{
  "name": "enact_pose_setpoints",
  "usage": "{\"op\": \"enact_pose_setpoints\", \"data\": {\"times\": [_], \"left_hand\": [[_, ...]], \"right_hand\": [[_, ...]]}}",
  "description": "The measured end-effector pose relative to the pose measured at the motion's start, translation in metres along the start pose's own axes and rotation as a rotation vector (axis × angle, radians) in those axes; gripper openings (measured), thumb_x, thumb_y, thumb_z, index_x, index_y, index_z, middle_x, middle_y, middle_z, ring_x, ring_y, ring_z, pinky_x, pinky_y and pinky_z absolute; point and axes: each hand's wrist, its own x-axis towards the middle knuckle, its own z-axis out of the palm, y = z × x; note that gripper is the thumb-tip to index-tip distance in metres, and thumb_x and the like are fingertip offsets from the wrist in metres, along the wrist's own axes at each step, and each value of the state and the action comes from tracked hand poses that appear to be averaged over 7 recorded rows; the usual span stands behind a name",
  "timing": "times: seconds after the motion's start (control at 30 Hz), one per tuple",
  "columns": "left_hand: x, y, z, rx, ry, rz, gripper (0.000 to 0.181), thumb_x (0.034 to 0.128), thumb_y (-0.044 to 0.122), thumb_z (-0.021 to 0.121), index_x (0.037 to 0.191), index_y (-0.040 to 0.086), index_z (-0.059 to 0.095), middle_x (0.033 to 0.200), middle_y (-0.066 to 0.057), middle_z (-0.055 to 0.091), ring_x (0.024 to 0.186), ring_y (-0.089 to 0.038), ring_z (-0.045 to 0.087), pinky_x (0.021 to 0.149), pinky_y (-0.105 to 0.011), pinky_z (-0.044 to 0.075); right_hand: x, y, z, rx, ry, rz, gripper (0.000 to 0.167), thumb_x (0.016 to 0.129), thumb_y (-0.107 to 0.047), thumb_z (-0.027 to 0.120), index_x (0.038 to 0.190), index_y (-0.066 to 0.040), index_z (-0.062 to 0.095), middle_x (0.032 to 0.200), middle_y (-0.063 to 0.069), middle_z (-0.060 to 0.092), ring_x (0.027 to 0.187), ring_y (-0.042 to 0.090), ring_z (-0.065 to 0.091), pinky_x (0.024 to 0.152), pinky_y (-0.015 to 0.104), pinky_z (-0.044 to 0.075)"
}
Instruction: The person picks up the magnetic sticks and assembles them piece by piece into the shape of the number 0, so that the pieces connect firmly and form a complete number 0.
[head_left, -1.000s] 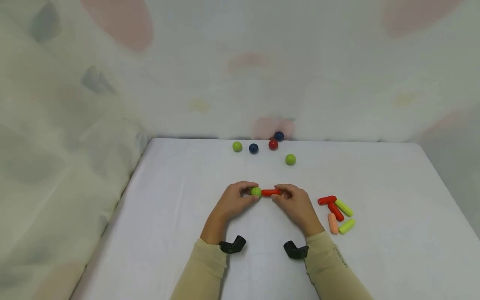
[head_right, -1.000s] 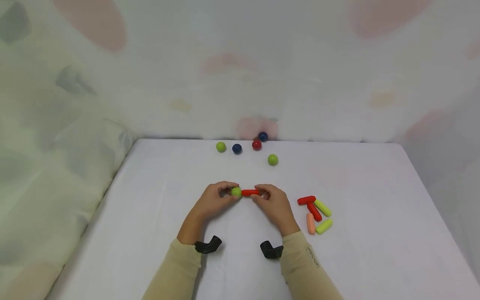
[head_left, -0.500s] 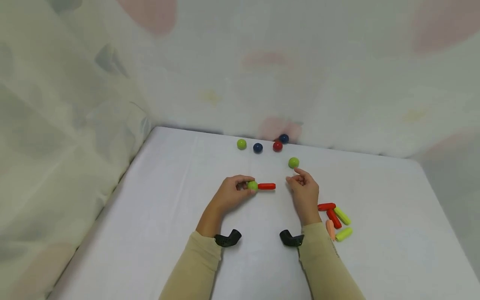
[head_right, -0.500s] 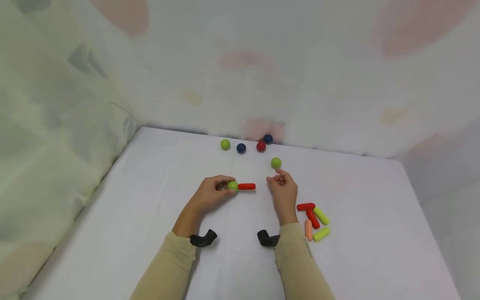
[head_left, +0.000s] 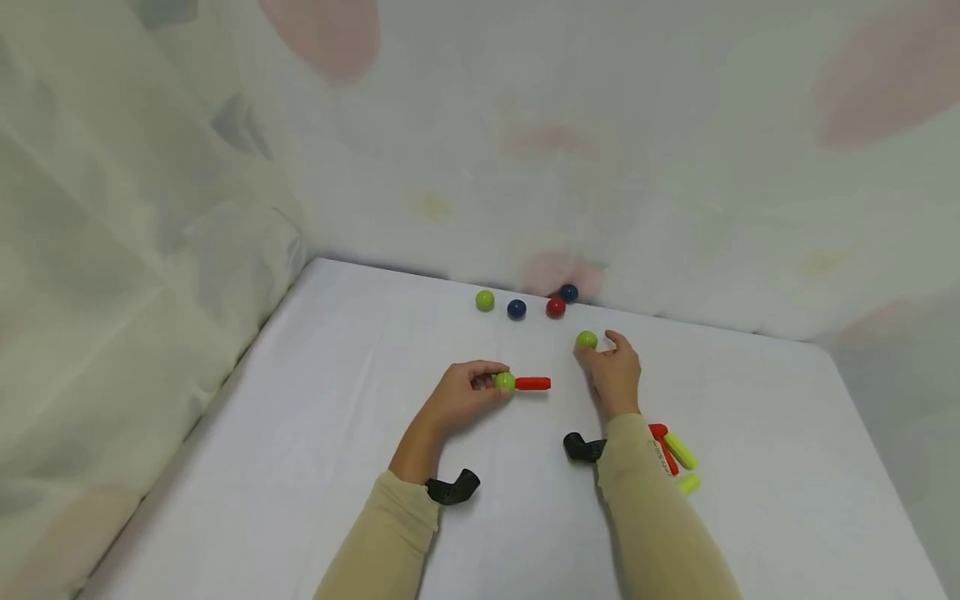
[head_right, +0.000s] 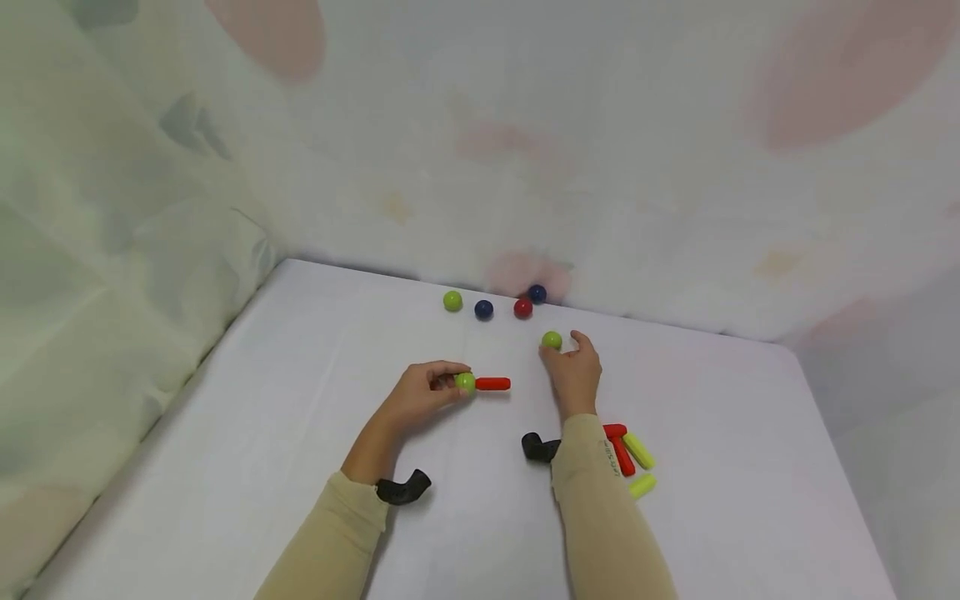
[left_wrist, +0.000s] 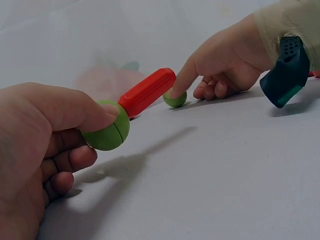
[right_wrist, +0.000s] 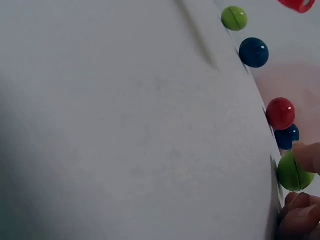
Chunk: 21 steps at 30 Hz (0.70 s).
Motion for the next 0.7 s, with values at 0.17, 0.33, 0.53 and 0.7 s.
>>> {"op": "enact_pose_setpoints", "data": {"times": [0.17,0.33,0.53,0.7], "left_hand": [[0.004,0.000,0.002,-0.011,-0.004,-0.001,0.027,0.0844,0.027,0.076,0.111,0.028,0.073,0.089,0.002,0.064,0.084,-0.018,0.056,0.072,-0.030,0.048],[0.009,0.001,0.005,-0.028,0.003,0.014,0.028,0.0846,0.027,0.077,0.112,0.027,0.073,0.090,0.001,0.064,0.085,-0.019,0.055,0.071,-0.030,0.047],[0.010,-0.005,0.007,-0.021,-0.009,0.005,0.028,0.0850,0.027,0.076,0.113,0.026,0.073,0.089,0.002,0.063,0.084,-0.017,0.054,0.070,-0.029,0.047],[0.008,-0.008,0.002,-0.032,0.016,0.031,0.030,0.0839,0.024,0.077,0.114,0.025,0.072,0.089,0.002,0.064,0.083,-0.019,0.055,0.071,-0.030,0.047]], "right_hand": [[0.006,-0.001,0.002,-0.082,0.018,-0.068,0.064,0.088,-0.041,0.068,0.141,-0.010,0.052,0.104,0.014,0.059,0.094,0.026,0.051,0.079,0.037,0.043],[0.013,0.001,0.000,-0.119,0.025,-0.125,0.057,0.089,-0.042,0.067,0.135,-0.010,0.057,0.103,0.012,0.059,0.094,0.025,0.050,0.078,0.037,0.040],[-0.001,0.014,-0.003,0.000,-0.103,-0.053,0.062,0.088,-0.053,0.066,0.135,-0.014,0.057,0.108,0.007,0.057,0.100,0.022,0.048,0.080,0.032,0.040],[-0.021,0.018,0.001,0.092,-0.179,-0.047,0.054,0.086,-0.047,0.071,0.133,-0.023,0.060,0.112,0.006,0.059,0.104,0.021,0.049,0.085,0.033,0.043]]}}
